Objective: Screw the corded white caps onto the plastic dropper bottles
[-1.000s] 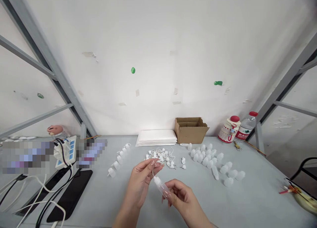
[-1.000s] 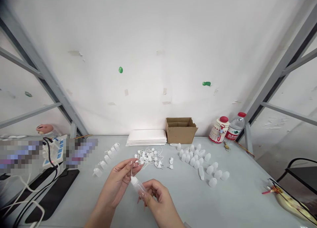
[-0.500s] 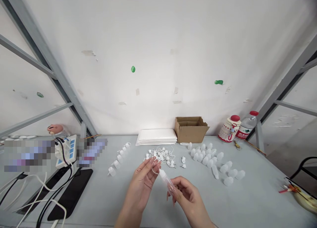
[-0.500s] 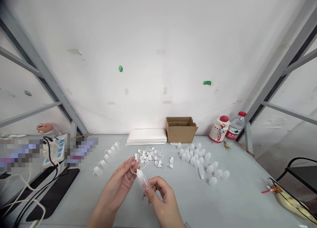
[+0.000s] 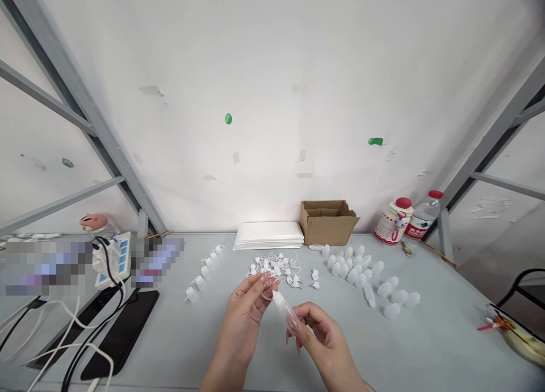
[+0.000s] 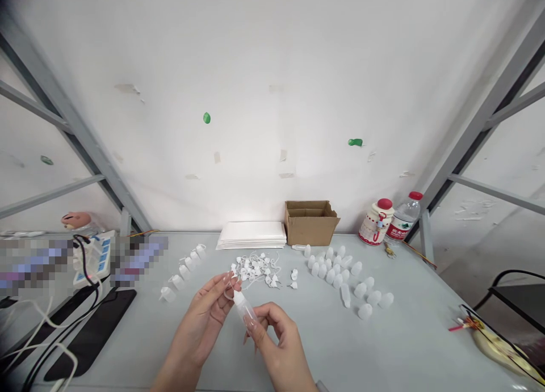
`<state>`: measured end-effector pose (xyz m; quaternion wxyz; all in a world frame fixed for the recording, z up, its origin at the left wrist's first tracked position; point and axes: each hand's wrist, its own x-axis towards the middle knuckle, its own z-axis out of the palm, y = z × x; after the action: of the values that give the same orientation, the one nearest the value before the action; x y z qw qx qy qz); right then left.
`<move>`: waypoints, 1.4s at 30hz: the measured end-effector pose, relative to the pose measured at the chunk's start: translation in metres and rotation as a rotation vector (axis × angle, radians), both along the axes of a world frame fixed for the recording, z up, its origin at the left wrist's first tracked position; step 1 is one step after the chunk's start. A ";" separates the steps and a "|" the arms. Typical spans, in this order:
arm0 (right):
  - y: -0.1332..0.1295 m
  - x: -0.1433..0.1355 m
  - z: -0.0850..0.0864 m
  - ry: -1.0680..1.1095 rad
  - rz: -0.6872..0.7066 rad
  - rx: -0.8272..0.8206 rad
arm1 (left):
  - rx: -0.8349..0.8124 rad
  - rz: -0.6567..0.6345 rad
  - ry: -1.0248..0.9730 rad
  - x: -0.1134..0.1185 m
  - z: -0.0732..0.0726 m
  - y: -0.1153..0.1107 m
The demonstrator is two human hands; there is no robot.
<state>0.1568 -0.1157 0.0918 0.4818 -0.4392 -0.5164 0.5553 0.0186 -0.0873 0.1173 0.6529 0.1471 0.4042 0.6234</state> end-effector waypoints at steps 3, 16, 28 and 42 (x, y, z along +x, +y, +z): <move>0.000 -0.001 -0.001 -0.012 -0.005 0.011 | 0.019 0.004 0.033 0.000 0.000 -0.001; -0.002 -0.005 0.002 -0.096 -0.080 0.037 | 0.147 0.073 0.318 -0.001 -0.004 0.002; 0.003 -0.004 0.000 -0.091 -0.025 0.038 | 0.160 0.059 0.226 0.001 -0.009 -0.001; 0.003 -0.010 -0.011 -0.112 -0.053 0.060 | 0.172 -0.018 0.311 0.000 -0.018 -0.001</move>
<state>0.1472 -0.1126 0.0813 0.4796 -0.4684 -0.5472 0.5012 0.0187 -0.0884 0.0995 0.5731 0.3004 0.4441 0.6197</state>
